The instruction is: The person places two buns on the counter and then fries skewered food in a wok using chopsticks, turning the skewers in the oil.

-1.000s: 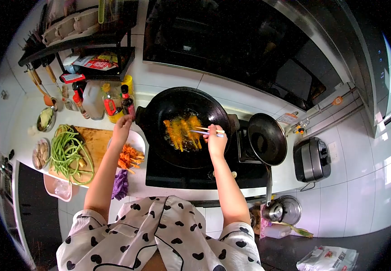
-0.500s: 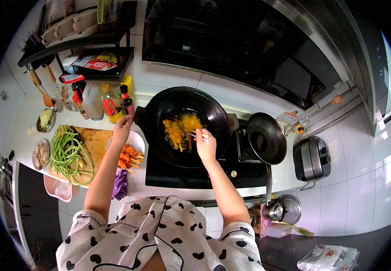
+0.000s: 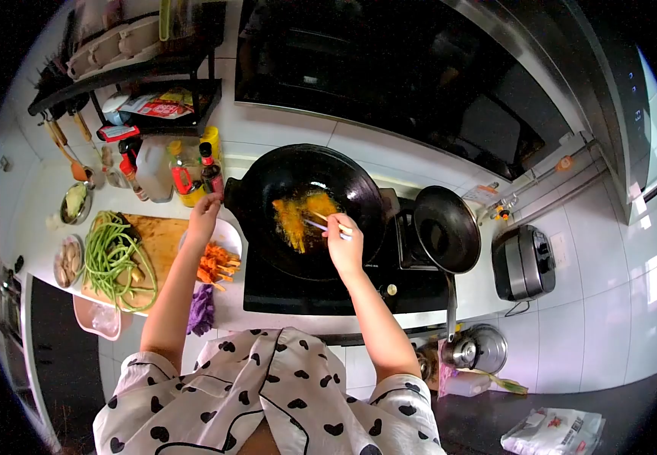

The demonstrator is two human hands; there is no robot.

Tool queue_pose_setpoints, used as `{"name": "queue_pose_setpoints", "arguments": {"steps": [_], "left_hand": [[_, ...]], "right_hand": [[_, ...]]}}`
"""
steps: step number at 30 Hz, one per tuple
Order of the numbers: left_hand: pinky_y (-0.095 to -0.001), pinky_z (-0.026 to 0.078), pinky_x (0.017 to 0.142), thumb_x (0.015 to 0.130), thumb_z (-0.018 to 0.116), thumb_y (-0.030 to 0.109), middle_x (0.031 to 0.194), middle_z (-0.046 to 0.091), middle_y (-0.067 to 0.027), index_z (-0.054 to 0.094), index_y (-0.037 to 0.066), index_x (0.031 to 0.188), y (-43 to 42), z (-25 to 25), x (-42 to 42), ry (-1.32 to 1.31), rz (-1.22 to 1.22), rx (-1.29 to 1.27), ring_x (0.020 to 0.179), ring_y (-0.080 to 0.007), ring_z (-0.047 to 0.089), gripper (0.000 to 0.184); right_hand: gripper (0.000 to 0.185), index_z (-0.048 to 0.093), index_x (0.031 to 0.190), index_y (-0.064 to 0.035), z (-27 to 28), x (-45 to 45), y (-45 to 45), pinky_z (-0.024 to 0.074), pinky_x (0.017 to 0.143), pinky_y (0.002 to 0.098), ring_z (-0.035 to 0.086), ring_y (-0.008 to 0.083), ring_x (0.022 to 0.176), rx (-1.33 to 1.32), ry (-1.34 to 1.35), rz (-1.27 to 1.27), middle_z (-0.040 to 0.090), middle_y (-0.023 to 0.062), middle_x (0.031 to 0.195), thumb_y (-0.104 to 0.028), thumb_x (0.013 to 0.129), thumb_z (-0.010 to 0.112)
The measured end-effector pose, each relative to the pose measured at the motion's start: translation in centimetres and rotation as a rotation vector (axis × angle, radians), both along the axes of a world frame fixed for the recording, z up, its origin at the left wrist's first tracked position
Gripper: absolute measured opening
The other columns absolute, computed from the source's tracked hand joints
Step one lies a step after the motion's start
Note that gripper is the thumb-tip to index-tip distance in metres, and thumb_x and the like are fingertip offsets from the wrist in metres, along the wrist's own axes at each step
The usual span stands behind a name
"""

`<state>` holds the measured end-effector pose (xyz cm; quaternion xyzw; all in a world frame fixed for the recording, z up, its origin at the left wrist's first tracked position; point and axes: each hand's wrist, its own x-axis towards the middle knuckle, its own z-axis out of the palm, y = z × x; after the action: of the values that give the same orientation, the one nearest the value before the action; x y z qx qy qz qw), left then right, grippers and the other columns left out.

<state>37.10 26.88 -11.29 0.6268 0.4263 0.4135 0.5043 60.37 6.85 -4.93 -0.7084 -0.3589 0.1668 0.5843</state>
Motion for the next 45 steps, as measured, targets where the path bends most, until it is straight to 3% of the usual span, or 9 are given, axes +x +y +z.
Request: {"name": "queue_pose_setpoints", "arguments": {"steps": [7,13,22,25,29,34,38,42,45], "left_hand": [[-0.0255,0.044,0.078,0.086,0.052,0.013,0.092,0.062,-0.0075,0.057,-0.001,0.109,-0.2,0.4,0.0,0.017,-0.004,0.010,0.085,-0.0148,0.056,0.027],[-0.0255,0.044,0.079,0.086,0.052,0.013,0.093,0.062,-0.0077,0.057,-0.001,0.108,-0.2,0.4,-0.5,-0.001,0.001,0.002,0.086,-0.0145,0.056,0.027],[-0.0258,0.044,0.080,0.087,0.053,0.013,0.094,0.061,-0.0086,0.057,-0.002,0.108,0.0,-0.3,-0.5,0.008,0.005,0.008,0.087,-0.0150,0.056,0.026],[-0.0255,0.044,0.079,0.087,0.053,0.014,0.094,0.061,-0.0083,0.057,-0.002,0.108,0.0,-0.2,-0.5,0.013,0.010,0.007,0.087,-0.0147,0.056,0.027],[-0.0251,0.044,0.079,0.087,0.053,0.014,0.094,0.061,-0.0076,0.057,-0.002,0.108,-0.2,0.1,-0.4,-0.001,0.001,0.002,0.086,-0.0138,0.056,0.026],[-0.0246,0.044,0.078,0.088,0.052,0.012,0.093,0.061,-0.0069,0.056,-0.003,0.109,0.1,-0.7,-0.4,-0.001,-0.006,0.004,0.084,-0.0128,0.056,0.026],[-0.0244,0.044,0.078,0.088,0.051,0.011,0.093,0.062,-0.0072,0.056,-0.003,0.109,0.2,-0.6,-0.5,-0.043,-0.005,-0.021,0.084,-0.0129,0.056,0.027],[-0.0243,0.044,0.078,0.087,0.051,0.011,0.093,0.061,-0.0071,0.056,-0.003,0.109,0.1,-0.2,-0.6,-0.023,-0.006,-0.024,0.084,-0.0127,0.056,0.027],[-0.0242,0.043,0.077,0.088,0.051,0.012,0.092,0.061,-0.0067,0.056,-0.003,0.110,-0.1,0.0,-0.5,0.009,0.003,-0.006,0.084,-0.0125,0.055,0.027]], "right_hand": [[0.016,0.061,0.088,0.0000,-1.5,-1.0,0.4,0.0464,0.057,0.0258,0.062,0.0152,0.060,-0.125,0.004,0.096,0.061,0.0094,0.074,-0.014,0.088,0.055],[0.016,0.061,0.089,0.0013,-1.7,-0.4,0.7,0.0478,0.057,0.0262,0.062,0.0159,0.061,-0.067,0.005,-0.062,0.063,0.0105,0.080,-0.014,0.088,0.055],[0.017,0.062,0.087,-0.0009,-3.3,-0.8,1.1,0.0478,0.059,0.0317,0.063,0.0226,0.060,-0.069,-0.295,-0.025,0.063,0.0129,0.075,-0.017,0.087,0.057],[0.020,0.061,0.086,0.0009,-2.2,-0.5,0.9,0.0478,0.059,0.0298,0.063,0.0204,0.061,-0.198,-0.153,-0.069,0.063,0.0121,0.073,-0.019,0.088,0.056],[0.023,0.061,0.084,0.0015,-2.9,0.4,1.1,0.0469,0.055,0.0241,0.062,0.0128,0.061,-0.055,0.194,-0.024,0.064,0.0069,0.074,-0.020,0.091,0.053],[0.020,0.061,0.086,-0.0002,-1.7,0.6,0.7,0.0453,0.053,0.0226,0.060,0.0105,0.060,-0.081,0.223,-0.082,0.061,0.0037,0.072,-0.018,0.091,0.052],[0.017,0.060,0.090,-0.0001,-1.1,0.1,-0.2,0.0452,0.055,0.0234,0.060,0.0111,0.060,-0.072,0.063,-0.075,0.061,0.0035,0.074,-0.016,0.091,0.053],[0.006,0.060,0.088,-0.0063,-0.3,-1.8,-0.9,0.0489,0.062,0.0342,0.062,0.0313,0.071,-0.069,-0.413,-0.006,0.061,0.0137,0.084,-0.010,0.084,0.057],[0.007,0.060,0.089,-0.0079,-0.1,-2.5,-0.9,0.0499,0.064,0.0375,0.061,0.0343,0.076,-0.173,-0.493,0.059,0.062,0.0138,0.086,-0.013,0.084,0.058]]}}
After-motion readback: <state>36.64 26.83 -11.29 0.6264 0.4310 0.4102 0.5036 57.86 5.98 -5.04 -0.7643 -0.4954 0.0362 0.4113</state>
